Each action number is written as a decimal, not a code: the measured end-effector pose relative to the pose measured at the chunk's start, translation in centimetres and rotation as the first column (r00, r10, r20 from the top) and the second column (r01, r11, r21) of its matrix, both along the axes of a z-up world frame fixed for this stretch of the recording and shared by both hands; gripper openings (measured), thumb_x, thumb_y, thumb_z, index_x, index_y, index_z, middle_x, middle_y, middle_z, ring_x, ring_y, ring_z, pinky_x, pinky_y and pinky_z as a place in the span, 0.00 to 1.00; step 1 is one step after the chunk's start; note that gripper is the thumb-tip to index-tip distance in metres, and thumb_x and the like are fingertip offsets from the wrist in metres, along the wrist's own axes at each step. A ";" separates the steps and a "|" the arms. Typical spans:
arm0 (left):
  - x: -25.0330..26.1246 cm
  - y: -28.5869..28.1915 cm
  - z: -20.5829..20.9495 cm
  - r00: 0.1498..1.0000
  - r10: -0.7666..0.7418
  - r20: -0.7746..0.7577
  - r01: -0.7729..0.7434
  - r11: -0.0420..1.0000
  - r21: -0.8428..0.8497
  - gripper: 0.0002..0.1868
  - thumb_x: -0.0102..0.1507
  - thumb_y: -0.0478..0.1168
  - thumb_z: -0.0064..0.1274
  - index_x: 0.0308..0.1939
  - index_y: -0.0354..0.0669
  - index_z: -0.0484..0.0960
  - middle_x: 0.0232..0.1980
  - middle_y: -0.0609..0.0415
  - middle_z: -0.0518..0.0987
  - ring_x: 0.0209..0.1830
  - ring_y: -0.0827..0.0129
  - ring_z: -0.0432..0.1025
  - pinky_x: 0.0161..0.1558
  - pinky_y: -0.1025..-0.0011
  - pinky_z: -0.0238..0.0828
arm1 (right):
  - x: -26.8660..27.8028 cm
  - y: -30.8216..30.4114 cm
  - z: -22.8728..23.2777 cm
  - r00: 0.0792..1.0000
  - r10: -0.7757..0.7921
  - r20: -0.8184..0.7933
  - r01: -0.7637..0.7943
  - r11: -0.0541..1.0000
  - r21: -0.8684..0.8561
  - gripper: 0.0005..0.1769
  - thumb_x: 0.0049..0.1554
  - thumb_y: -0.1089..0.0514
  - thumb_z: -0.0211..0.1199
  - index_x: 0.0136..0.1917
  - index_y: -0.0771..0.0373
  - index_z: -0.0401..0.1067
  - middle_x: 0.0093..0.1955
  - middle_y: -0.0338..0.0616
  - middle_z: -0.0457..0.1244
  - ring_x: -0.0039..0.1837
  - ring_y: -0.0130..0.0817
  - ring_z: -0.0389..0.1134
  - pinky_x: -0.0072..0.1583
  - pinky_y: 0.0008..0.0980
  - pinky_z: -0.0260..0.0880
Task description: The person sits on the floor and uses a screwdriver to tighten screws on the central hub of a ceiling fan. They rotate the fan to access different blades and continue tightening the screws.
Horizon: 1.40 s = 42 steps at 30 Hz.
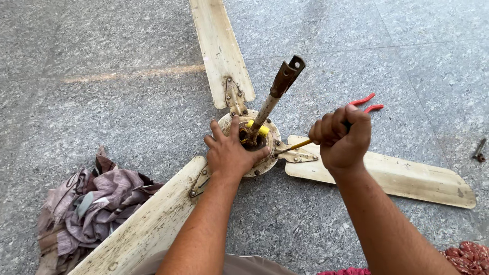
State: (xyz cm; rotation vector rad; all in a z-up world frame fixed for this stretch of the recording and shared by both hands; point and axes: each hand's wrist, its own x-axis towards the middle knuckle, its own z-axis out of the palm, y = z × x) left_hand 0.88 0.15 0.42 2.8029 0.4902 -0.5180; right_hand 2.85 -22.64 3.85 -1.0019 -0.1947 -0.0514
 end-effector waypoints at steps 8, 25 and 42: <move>0.0 0.2 0.3 1.000 -0.014 -0.016 0.014 1.000 -0.003 0.71 0.44 0.89 0.52 0.82 0.70 0.38 0.83 0.35 0.37 0.77 0.28 0.46 0.47 0.59 0.82 | 1.8 1.5 4.4 0.926 0.351 0.138 -0.306 0.913 -0.269 0.18 0.61 0.57 0.44 0.32 0.64 0.65 0.41 0.49 0.63 0.50 0.40 0.64 0.61 0.42 0.66; 0.1 0.2 0.7 0.999 -0.033 -0.043 0.034 0.999 0.017 0.72 0.44 0.90 0.50 0.82 0.71 0.35 0.83 0.36 0.36 0.77 0.30 0.47 0.43 0.64 0.83 | 1.9 2.4 1.3 0.951 0.298 0.082 -0.282 0.946 -0.161 0.23 0.63 0.54 0.48 0.26 0.56 0.51 0.21 0.38 0.48 0.25 0.27 0.43 0.31 0.34 0.46; 0.1 0.2 0.3 0.999 -0.015 -0.040 0.015 1.000 -0.013 0.73 0.43 0.90 0.49 0.82 0.73 0.33 0.83 0.37 0.36 0.76 0.32 0.49 0.44 0.62 0.84 | -2.4 5.2 1.1 0.983 -0.080 0.164 0.108 0.980 -0.166 0.23 0.65 0.57 0.47 0.29 0.58 0.49 0.25 0.37 0.46 0.29 0.24 0.42 0.33 0.33 0.45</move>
